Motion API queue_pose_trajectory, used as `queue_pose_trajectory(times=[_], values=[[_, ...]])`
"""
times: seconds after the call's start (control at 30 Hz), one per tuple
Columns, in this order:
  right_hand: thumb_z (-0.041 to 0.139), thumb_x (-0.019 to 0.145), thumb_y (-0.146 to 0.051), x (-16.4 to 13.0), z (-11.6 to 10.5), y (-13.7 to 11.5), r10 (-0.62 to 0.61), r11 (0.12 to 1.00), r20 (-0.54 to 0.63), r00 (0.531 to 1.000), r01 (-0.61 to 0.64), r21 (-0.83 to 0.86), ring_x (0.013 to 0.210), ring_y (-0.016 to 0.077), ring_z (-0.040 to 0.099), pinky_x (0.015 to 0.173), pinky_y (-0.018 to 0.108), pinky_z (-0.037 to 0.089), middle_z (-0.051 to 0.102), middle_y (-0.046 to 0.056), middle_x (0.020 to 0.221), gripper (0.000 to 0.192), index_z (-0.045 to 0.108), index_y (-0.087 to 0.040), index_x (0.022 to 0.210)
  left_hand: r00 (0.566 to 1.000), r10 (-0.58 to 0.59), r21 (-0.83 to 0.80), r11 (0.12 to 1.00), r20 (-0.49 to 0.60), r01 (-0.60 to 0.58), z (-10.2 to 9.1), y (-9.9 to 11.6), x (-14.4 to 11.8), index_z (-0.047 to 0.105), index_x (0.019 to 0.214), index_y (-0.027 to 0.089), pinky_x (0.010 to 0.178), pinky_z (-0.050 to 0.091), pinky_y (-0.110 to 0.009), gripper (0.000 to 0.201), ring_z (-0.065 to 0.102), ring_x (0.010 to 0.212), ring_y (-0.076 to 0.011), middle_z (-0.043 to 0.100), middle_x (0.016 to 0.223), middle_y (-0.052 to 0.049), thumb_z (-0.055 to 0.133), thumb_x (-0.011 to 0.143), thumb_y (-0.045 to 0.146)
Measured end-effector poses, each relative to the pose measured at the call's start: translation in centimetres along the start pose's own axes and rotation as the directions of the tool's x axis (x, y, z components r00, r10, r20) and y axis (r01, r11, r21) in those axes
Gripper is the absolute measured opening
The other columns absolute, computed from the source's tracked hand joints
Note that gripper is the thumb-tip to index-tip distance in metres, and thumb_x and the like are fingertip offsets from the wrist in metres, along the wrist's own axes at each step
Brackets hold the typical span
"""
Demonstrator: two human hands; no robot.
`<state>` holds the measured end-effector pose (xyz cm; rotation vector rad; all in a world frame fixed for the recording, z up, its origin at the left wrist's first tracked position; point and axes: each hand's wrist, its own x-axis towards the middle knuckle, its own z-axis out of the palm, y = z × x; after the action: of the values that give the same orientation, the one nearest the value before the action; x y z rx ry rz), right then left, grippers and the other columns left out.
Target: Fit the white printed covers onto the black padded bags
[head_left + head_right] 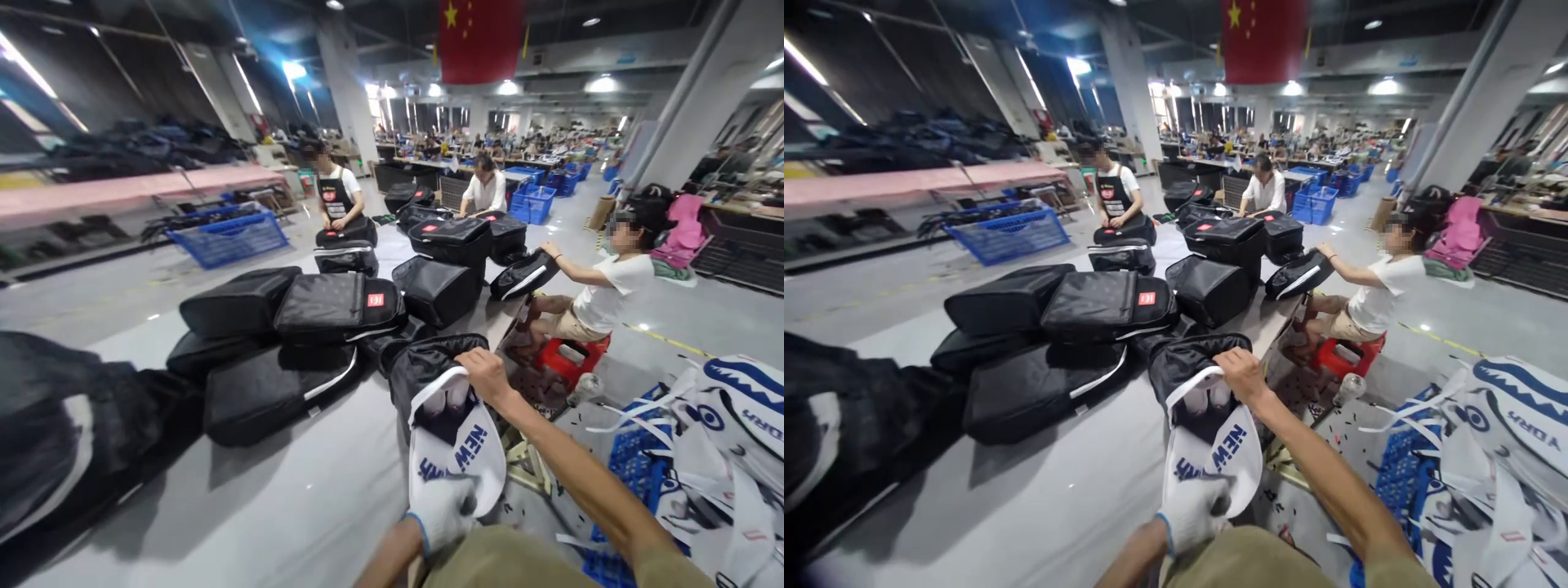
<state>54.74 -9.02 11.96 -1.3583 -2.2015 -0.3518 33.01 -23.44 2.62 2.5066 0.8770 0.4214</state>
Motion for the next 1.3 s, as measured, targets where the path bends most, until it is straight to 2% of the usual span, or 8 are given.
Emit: queue_pose_trajectory(times=[0.13,0.2,0.3,0.5,0.7,0.9,1.1,1.3], values=[[0.067,0.110,-0.025,-2.4,-0.7,-0.1,0.087,0.995,-0.052,0.995,-0.084,0.047,0.096,0.0232,0.071,0.081,0.035,0.046,0.085,0.006,0.103,0.016,0.083,-0.022,0.111,0.935,-0.334,-0.525,0.821,-0.122,0.224,-7.5,-1.2,1.8,0.074,0.091,0.024,0.063,0.053,-0.026,0.026,0.067,0.069,-0.0155,0.073,0.078,0.004,0.084,0.091,0.047],[0.062,0.113,-0.028,-3.5,-1.1,0.0,0.148,0.987,-0.081,0.986,-0.142,0.077,0.095,0.0242,0.072,0.081,0.036,0.046,0.085,0.007,0.101,0.023,0.083,-0.022,0.109,0.846,-0.398,-0.512,0.840,-0.355,0.180,-10.5,-2.1,3.1,0.069,0.086,0.023,0.063,0.053,-0.028,0.033,0.064,0.067,-0.0161,0.067,0.074,0.003,0.077,0.098,0.052],[0.052,0.117,-0.040,-5.7,-1.8,0.1,0.258,0.958,-0.126,0.958,-0.237,0.161,0.095,0.0259,0.073,0.081,0.036,0.047,0.084,0.009,0.099,0.037,0.082,-0.021,0.107,0.733,-0.208,-0.199,0.975,-0.648,0.102,-11.7,-3.4,4.9,0.071,0.096,0.023,0.073,0.060,-0.035,0.036,0.070,0.080,-0.0219,0.071,0.087,-0.003,0.082,0.097,0.058],[0.028,0.113,-0.078,-12.9,-5.5,0.8,0.576,0.810,-0.165,0.800,-0.534,0.242,0.094,0.0285,0.073,0.082,0.037,0.050,0.082,0.013,0.097,0.077,0.083,-0.024,0.107,0.784,0.256,0.295,0.950,-0.566,-0.097,-6.4,-4.6,9.8,0.046,0.170,0.023,0.118,0.050,-0.077,0.087,0.054,0.150,-0.0528,0.054,0.161,-0.029,0.083,0.092,0.034],[0.035,0.113,-0.076,-20.9,-11.5,2.9,0.697,0.705,-0.265,0.666,-0.704,0.088,0.083,0.0281,0.074,0.074,0.037,0.048,0.079,0.012,0.089,0.073,0.083,-0.021,0.104,0.853,0.433,0.061,0.898,-0.291,-0.435,-1.4,-2.0,16.8,0.030,0.181,0.024,0.128,0.043,-0.076,0.088,0.035,0.169,-0.0468,0.035,0.180,-0.025,0.055,0.097,0.014],[0.039,0.117,-0.058,-27.6,-13.5,7.5,0.733,0.583,-0.360,0.576,-0.806,-0.103,0.082,0.0261,0.078,0.071,0.034,0.053,0.081,0.010,0.089,0.058,0.082,-0.022,0.101,0.860,0.503,-0.211,0.834,-0.089,-0.510,2.4,3.2,26.2,0.040,0.178,0.023,0.139,0.026,-0.072,0.084,0.027,0.175,-0.0398,0.034,0.186,-0.018,0.055,0.096,0.020],[0.053,0.103,-0.046,-32.6,-10.8,17.5,0.857,0.456,-0.249,0.451,-0.889,-0.041,0.085,0.0292,0.083,0.072,0.034,0.062,0.087,0.010,0.097,0.037,0.085,-0.026,0.102,0.904,0.427,-0.351,0.848,0.011,-0.396,7.4,5.8,37.1,0.064,0.160,0.019,0.134,0.041,-0.060,0.068,0.054,0.160,-0.0352,0.062,0.168,-0.016,0.051,0.094,0.018],[0.056,0.093,-0.068,-31.5,-10.3,28.3,0.904,0.236,0.313,0.291,-0.950,0.203,0.069,0.0252,0.070,0.065,0.032,0.050,0.073,0.004,0.070,0.050,0.071,-0.026,0.069,0.985,0.157,-0.319,0.939,0.074,-0.126,9.8,6.8,43.7,0.077,0.100,0.020,0.077,0.050,-0.034,0.027,0.074,0.085,-0.0261,0.078,0.089,-0.009,0.053,0.091,0.028]])
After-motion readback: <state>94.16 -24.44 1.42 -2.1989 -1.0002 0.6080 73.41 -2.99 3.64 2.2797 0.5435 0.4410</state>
